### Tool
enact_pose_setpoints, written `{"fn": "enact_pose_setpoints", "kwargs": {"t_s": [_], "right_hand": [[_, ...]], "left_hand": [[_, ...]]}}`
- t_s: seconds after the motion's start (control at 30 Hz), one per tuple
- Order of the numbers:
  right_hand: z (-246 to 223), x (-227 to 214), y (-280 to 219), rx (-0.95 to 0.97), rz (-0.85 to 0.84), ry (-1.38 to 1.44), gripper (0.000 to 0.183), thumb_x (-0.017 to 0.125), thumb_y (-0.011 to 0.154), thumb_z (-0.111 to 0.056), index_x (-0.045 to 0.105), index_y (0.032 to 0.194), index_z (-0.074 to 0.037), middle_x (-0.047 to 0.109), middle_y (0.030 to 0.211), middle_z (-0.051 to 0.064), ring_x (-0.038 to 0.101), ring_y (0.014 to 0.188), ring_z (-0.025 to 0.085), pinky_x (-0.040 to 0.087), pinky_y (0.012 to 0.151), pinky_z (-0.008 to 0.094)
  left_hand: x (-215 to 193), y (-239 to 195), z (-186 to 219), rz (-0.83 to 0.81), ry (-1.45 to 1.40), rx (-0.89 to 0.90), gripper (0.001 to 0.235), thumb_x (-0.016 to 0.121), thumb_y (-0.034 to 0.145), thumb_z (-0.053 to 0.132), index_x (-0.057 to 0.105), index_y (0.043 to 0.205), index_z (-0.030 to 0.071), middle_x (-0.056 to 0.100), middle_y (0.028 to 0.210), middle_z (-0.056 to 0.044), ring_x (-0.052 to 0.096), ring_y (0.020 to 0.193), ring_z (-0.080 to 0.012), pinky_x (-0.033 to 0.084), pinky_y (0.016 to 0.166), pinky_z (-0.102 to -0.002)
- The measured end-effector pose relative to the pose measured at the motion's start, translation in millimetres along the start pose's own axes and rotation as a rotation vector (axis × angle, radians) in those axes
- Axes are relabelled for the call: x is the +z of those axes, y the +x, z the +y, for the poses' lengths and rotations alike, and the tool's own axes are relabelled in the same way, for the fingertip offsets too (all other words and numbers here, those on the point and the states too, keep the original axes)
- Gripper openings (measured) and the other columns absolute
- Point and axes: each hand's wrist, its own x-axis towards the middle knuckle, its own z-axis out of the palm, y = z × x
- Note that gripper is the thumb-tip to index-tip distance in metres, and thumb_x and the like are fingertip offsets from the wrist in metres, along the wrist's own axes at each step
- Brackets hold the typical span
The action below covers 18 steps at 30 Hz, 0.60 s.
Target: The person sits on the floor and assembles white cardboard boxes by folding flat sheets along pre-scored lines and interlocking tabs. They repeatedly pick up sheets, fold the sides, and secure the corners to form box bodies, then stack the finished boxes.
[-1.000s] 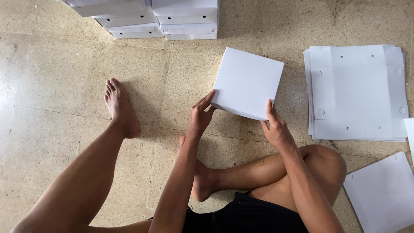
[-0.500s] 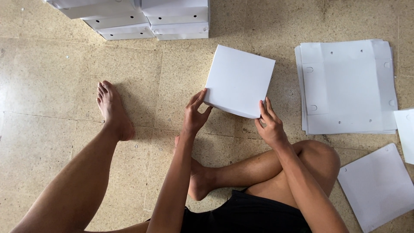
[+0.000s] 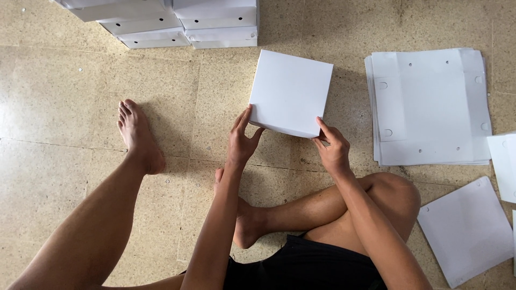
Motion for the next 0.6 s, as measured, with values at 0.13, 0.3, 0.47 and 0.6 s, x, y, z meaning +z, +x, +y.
{"fn": "enact_pose_setpoints", "kwargs": {"t_s": [0.13, 0.3, 0.47, 0.6], "right_hand": [[5.8, 3.2, -3.8, 0.005, 0.053, 0.024, 0.065, 0.075, 0.077, 0.02, 0.065, 0.136, -0.006, 0.068, 0.098, 0.025, 0.071, 0.086, 0.035, 0.064, 0.071, 0.037], [3.2, 9.0, -0.6, 0.115, 0.047, 0.287, 0.062, 0.073, 0.076, 0.021, 0.069, 0.131, -0.007, 0.072, 0.1, 0.02, 0.07, 0.086, 0.02, 0.063, 0.076, 0.03], [14.3, 13.4, 5.1, 0.214, 0.005, 0.301, 0.058, 0.077, 0.078, 0.015, 0.068, 0.131, -0.007, 0.068, 0.09, 0.013, 0.067, 0.079, 0.016, 0.062, 0.074, 0.028], [4.0, 9.1, 13.6, 0.161, 0.002, 0.187, 0.056, 0.081, 0.078, 0.011, 0.069, 0.13, -0.005, 0.066, 0.088, 0.016, 0.068, 0.078, 0.021, 0.061, 0.073, 0.033]], "left_hand": [[2.6, -2.8, -3.1, -0.006, 0.021, 0.012, 0.077, 0.086, 0.075, 0.007, 0.054, 0.145, 0.009, 0.062, 0.131, -0.022, 0.061, 0.123, -0.0412, 0.05, 0.106, -0.05], [-1.7, -1.8, -5.5, 0.028, -0.011, -0.006, 0.08, 0.087, 0.074, 0.007, 0.053, 0.147, 0.012, 0.061, 0.133, -0.022, 0.06, 0.123, -0.042, 0.049, 0.107, -0.051], [-4.5, 1.9, -5.5, -0.001, 0.01, -0.033, 0.089, 0.092, 0.069, 0.015, 0.051, 0.148, 0.011, 0.059, 0.135, -0.022, 0.059, 0.125, -0.0425, 0.048, 0.108, -0.053], [-7.7, 2.3, 6.5, -0.075, 0.003, -0.057, 0.096, 0.09, 0.073, 0.029, 0.042, 0.153, 0.01, 0.05, 0.142, -0.027, 0.051, 0.132, -0.0483, 0.042, 0.112, -0.06]]}}
